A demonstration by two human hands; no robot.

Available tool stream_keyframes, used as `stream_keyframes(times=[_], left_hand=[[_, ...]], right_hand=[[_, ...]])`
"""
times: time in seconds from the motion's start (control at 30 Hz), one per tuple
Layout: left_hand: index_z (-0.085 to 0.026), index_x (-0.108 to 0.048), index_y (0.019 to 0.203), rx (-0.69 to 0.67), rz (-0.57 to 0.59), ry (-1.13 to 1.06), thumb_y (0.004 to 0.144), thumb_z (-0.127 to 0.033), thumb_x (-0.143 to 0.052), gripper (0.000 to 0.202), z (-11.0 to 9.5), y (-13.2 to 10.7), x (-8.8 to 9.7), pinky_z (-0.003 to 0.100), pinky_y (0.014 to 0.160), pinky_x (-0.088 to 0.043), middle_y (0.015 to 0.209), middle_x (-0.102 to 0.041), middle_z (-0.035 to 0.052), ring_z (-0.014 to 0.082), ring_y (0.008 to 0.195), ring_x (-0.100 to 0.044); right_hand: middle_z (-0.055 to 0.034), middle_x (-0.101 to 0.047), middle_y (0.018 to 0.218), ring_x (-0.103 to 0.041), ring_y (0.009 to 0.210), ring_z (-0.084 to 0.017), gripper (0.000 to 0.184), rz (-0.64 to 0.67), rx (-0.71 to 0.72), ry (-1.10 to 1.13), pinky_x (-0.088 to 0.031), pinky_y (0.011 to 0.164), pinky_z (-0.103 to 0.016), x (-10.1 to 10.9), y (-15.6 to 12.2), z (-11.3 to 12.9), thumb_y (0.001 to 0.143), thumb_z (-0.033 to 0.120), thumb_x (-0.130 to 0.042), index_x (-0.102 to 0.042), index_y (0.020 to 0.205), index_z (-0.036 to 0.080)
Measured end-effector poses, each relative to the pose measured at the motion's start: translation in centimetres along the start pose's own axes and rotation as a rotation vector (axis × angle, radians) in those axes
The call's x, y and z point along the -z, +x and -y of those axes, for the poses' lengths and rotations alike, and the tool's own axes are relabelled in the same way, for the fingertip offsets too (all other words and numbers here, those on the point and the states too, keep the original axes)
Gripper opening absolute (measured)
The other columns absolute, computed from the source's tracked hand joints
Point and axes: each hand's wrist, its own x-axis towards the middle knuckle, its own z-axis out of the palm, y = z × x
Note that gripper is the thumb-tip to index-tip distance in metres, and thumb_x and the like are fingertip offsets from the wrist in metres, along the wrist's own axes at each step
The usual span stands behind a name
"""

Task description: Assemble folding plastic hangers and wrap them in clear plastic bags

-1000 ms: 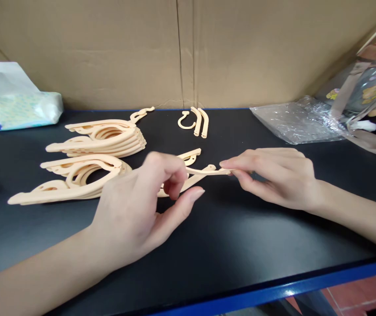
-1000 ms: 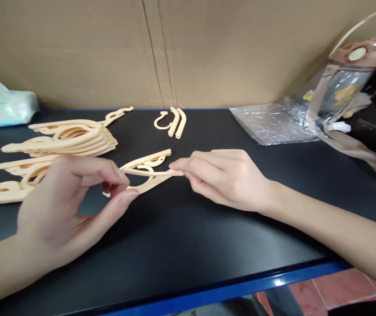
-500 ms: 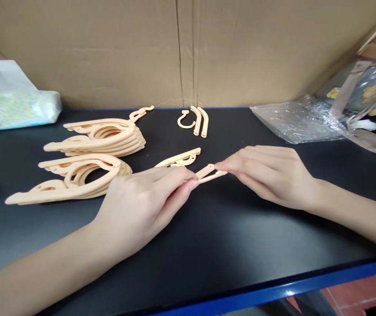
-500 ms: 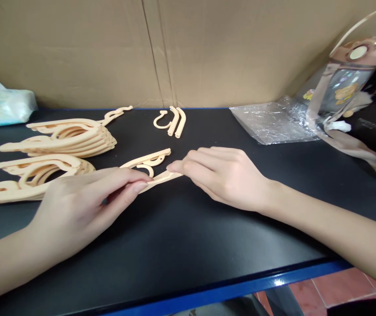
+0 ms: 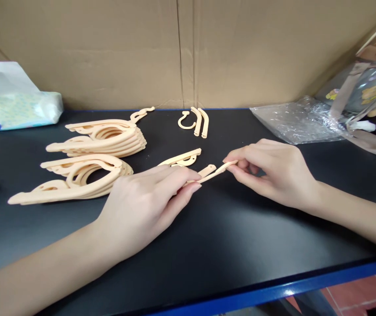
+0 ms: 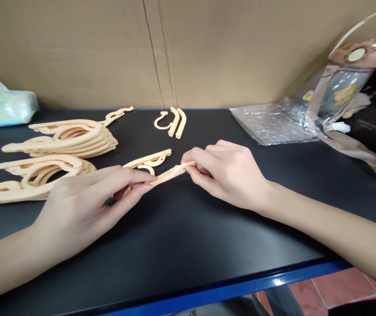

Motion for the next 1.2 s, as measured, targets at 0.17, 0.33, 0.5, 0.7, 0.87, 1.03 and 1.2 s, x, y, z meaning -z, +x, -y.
stream_keyframes(times=[0.17, 0.33, 0.5, 0.7, 0.87, 1.03, 1.2], left_hand=[[-0.016, -0.064, 0.105, -0.204, 0.021, -0.070, 0.099, -0.016, -0.056, 0.011, -0.3, -0.1, -0.3, 0.024, 0.067, -0.047, 0.088, -0.071, 0.0015, 0.0143, 0.077, -0.063], [-0.016, -0.064, 0.114, -0.338, 0.121, -0.072, 0.100, -0.019, -0.053, 0.019, -0.6, -0.1, -0.6, 0.027, 0.071, -0.050, 0.096, -0.071, 0.0030, 0.0166, 0.086, -0.064], [-0.016, -0.062, 0.121, -0.316, 0.132, -0.080, 0.101, -0.021, -0.051, 0.023, -0.6, 0.1, -0.3, 0.030, 0.078, -0.050, 0.105, -0.070, 0.0051, 0.0181, 0.091, -0.064], [-0.011, -0.056, 0.133, -0.153, 0.118, 0.058, 0.100, -0.022, -0.052, 0.035, -0.1, 0.4, -0.5, 0.040, 0.096, -0.050, 0.123, -0.067, 0.0115, 0.0263, 0.115, -0.060], [-0.011, -0.052, 0.140, -0.046, 0.209, 0.074, 0.102, -0.029, -0.050, 0.042, 0.6, 0.2, -1.1, 0.046, 0.101, -0.048, 0.135, -0.063, 0.0136, 0.0301, 0.125, -0.057], [-0.015, -0.060, 0.129, -0.108, 0.208, 0.080, 0.102, -0.022, -0.049, 0.030, 0.7, 0.1, -1.1, 0.041, 0.088, -0.051, 0.115, -0.071, 0.0078, 0.0261, 0.110, -0.063], [-0.015, -0.065, 0.118, -0.140, 0.182, 0.063, 0.100, -0.015, -0.048, 0.024, 0.5, 0.1, -1.1, 0.037, 0.082, -0.050, 0.100, -0.070, 0.0049, 0.0233, 0.096, -0.064]], right_hand=[[0.0011, -0.075, 0.087, -0.071, 0.077, -0.013, 0.015, 0.077, -0.184, 0.297, -0.053, 0.070, -0.025, 0.2, 0.2, 0.0, 0.098, 0.017, -0.049, -0.063, 0.101, 0.022], [0.0001, -0.073, 0.088, -0.070, 0.080, -0.015, 0.014, 0.059, -0.369, 0.595, -0.057, 0.075, -0.027, 0.0, 0.2, 0.6, 0.095, 0.035, -0.063, -0.064, 0.090, 0.021], [0.0011, -0.072, 0.085, -0.070, 0.070, -0.014, 0.013, -0.052, -0.518, 0.871, -0.058, 0.062, -0.026, -0.1, 0.3, 0.9, 0.096, 0.025, -0.061, -0.053, 0.106, 0.023], [0.0001, -0.078, 0.095, -0.075, 0.086, -0.017, 0.013, -0.075, -0.455, 0.662, -0.059, 0.077, -0.029, 0.1, 0.1, 0.4, 0.091, 0.024, -0.067, -0.064, 0.103, 0.023], [-0.0001, -0.074, 0.084, -0.070, 0.072, -0.014, 0.009, -0.021, -0.223, 0.344, -0.052, 0.063, -0.025, 0.3, 0.0, 0.7, 0.091, 0.015, -0.061, -0.067, 0.097, 0.018], [-0.0049, -0.071, 0.081, -0.069, 0.083, -0.019, 0.012, 0.050, 0.018, 0.281, -0.053, 0.082, -0.033, 0.0, 0.2, 0.6, 0.091, 0.008, -0.058, -0.064, 0.085, 0.015], [-0.0031, -0.070, 0.078, -0.068, 0.083, -0.018, 0.014, 0.082, 0.104, 0.256, -0.049, 0.097, -0.041, -0.6, 0.2, 0.3, 0.092, 0.011, -0.061, -0.064, 0.079, 0.015]])
